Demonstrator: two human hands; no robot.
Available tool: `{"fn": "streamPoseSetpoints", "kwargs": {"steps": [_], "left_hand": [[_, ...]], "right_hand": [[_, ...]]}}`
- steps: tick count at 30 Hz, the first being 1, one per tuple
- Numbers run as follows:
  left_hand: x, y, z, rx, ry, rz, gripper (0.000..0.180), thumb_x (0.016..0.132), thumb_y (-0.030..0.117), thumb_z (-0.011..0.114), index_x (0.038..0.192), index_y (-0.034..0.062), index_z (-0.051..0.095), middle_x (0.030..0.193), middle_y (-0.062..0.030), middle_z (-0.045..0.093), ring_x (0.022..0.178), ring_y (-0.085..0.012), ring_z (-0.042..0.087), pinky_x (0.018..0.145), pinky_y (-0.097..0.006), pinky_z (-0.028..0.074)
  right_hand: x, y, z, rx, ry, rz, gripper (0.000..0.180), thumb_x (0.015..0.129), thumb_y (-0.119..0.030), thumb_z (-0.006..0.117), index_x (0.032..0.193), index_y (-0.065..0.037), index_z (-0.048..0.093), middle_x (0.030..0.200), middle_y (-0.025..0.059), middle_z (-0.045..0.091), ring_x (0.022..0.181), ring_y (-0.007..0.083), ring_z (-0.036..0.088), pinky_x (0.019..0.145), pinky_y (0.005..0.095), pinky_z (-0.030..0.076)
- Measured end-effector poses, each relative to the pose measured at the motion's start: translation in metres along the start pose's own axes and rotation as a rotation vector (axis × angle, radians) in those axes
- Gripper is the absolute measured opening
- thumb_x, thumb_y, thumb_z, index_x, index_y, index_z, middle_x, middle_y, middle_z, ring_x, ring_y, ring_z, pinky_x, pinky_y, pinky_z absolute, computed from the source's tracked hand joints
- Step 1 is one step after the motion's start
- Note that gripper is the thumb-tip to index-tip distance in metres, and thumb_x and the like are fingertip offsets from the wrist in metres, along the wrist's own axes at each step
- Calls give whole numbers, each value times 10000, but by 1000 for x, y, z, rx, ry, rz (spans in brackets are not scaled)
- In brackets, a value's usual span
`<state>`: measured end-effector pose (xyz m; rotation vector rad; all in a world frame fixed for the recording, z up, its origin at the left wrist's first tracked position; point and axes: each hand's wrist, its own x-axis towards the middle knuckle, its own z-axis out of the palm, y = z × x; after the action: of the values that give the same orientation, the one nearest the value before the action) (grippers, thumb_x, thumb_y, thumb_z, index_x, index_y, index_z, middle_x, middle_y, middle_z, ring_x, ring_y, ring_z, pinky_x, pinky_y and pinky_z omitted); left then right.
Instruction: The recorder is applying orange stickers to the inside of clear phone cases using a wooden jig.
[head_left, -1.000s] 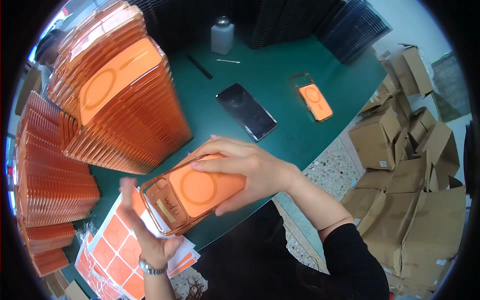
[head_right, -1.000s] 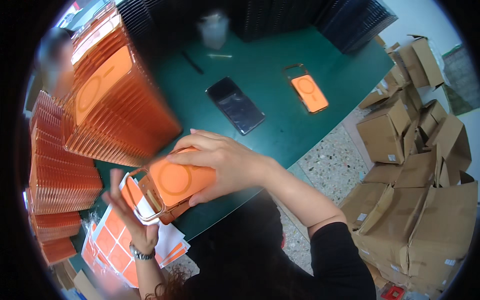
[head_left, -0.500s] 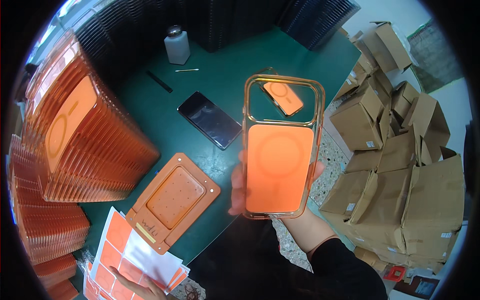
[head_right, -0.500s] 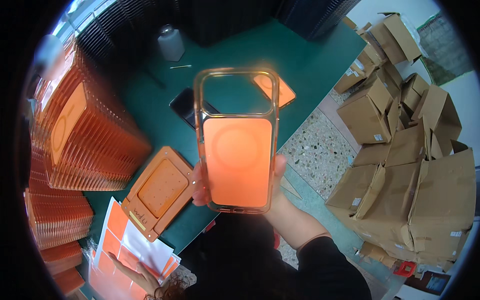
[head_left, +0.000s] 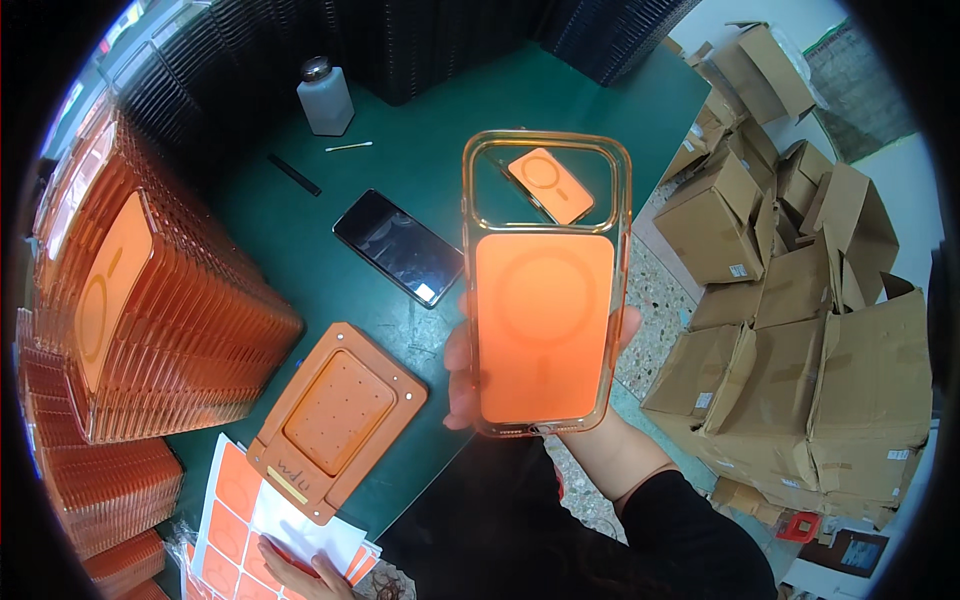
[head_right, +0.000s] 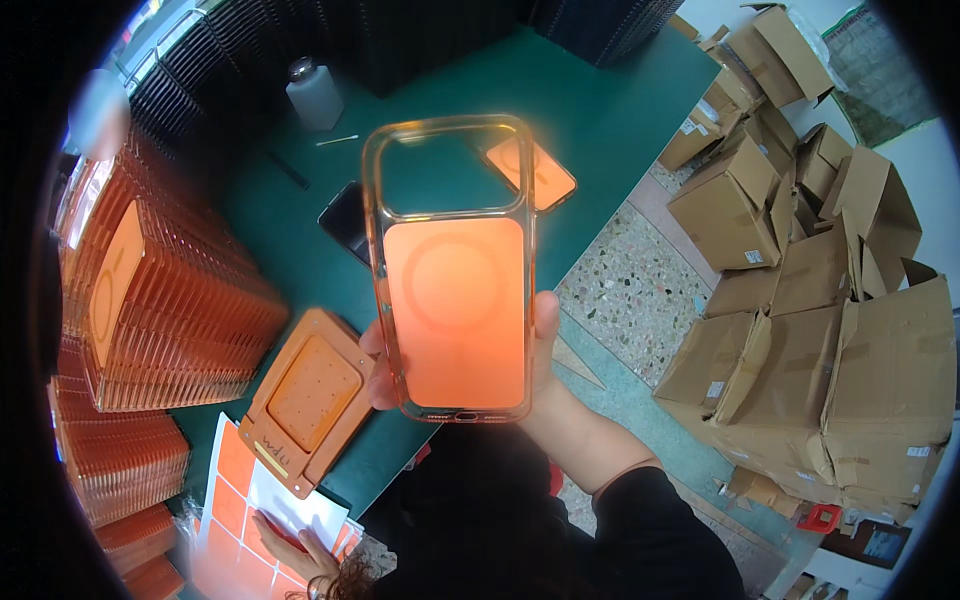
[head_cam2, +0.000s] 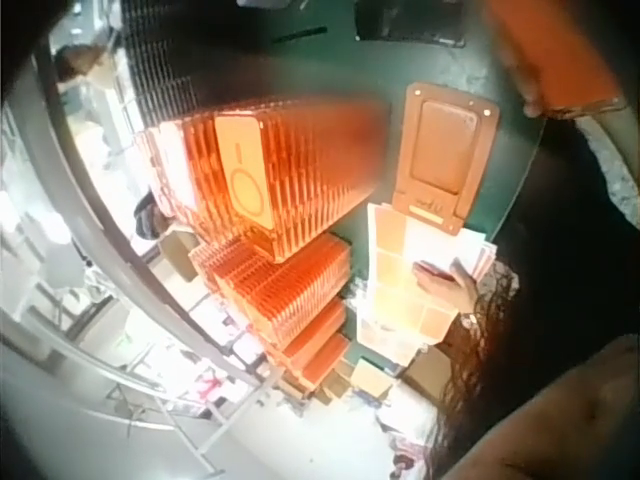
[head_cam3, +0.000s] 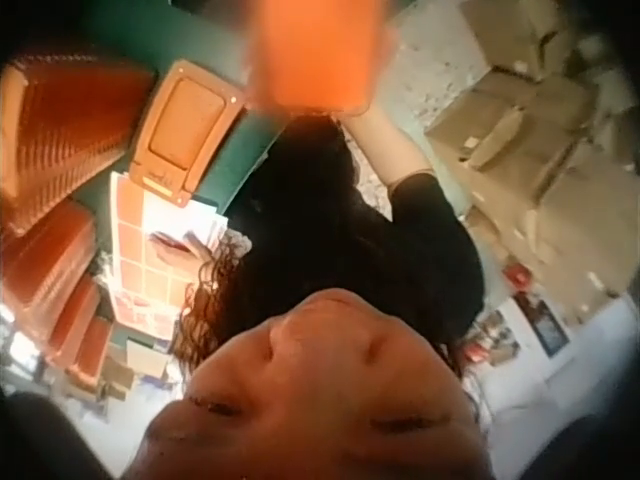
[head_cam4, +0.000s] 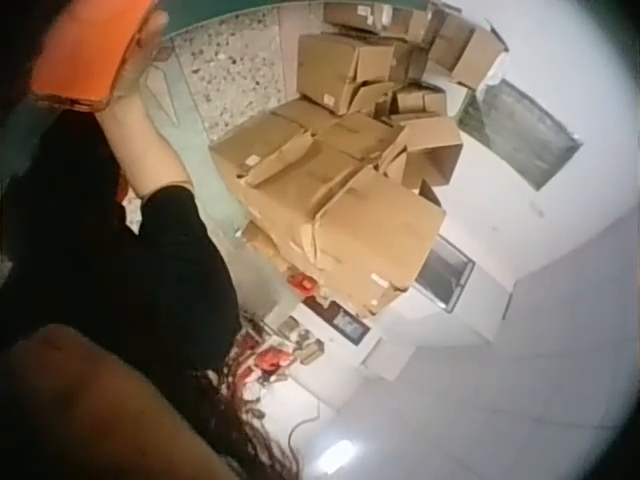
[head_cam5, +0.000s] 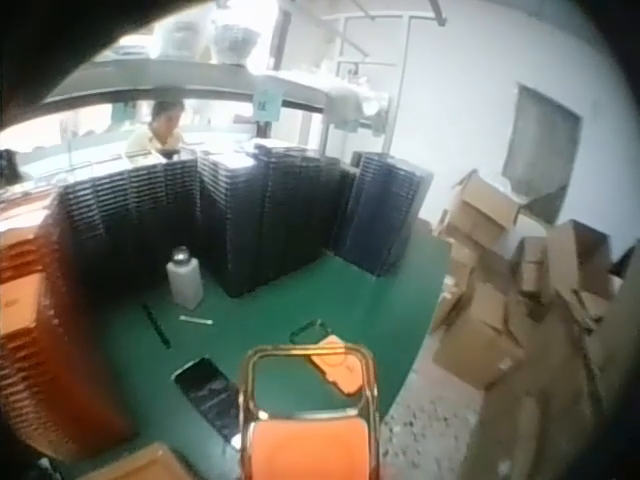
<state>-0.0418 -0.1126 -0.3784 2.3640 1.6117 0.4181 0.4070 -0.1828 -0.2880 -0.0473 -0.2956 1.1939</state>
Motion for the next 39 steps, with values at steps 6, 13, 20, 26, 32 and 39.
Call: {"fn": "streamPoseSetpoints", "kwargs": {"steps": [6,13,20,26,32,39], "left_hand": [[1,2,-1,-24,13,27,744,1041,430,447,1590,-9,203,1626,-218,267,1495,-386,260,1216,-515,202],[3,9,-2,-3,17,-36,762,1024,475,467,1584,11,241,1602,-219,300,1471,-387,292,1194,-527,238],[2,14,0,-30,36,-66,761,1019,496,478,1585,35,261,1594,-204,318,1466,-380,304,1189,-524,251],[-2,14,-1,-25,63,-139,754,1011,502,489,1582,53,284,1595,-181,346,1468,-370,316,1205,-524,233],[6,26,-4,1,51,-70,724,1005,409,502,1580,32,275,1608,-161,354,1499,-352,281,1237,-503,174],[2,29,-4,-118,75,-108,725,949,238,554,1574,4,272,1606,-185,351,1505,-351,270,1243,-486,132]], "right_hand": [[10,-17,-10,-138,14,30,1245,659,-949,567,1494,-45,371,1346,260,539,1064,437,663,881,572,570],[16,-22,-14,-113,30,33,1235,681,-938,563,1492,-28,366,1356,261,530,1089,430,655,896,579,566],[21,-21,-17,2,1,7,1238,710,-877,617,1510,17,315,1397,308,482,1184,473,592,920,648,526],[41,-80,-16,-1058,286,-184,931,830,-663,696,1430,18,489,1214,222,646,1123,310,653,897,448,579],[73,-169,-70,-2596,700,-424,849,792,-599,742,1346,29,603,1171,210,671,1035,334,689,881,426,548],[92,-151,-82,-2829,778,101,839,780,-652,702,1320,-15,629,1115,208,668,1014,365,686,855,459,552]]}}
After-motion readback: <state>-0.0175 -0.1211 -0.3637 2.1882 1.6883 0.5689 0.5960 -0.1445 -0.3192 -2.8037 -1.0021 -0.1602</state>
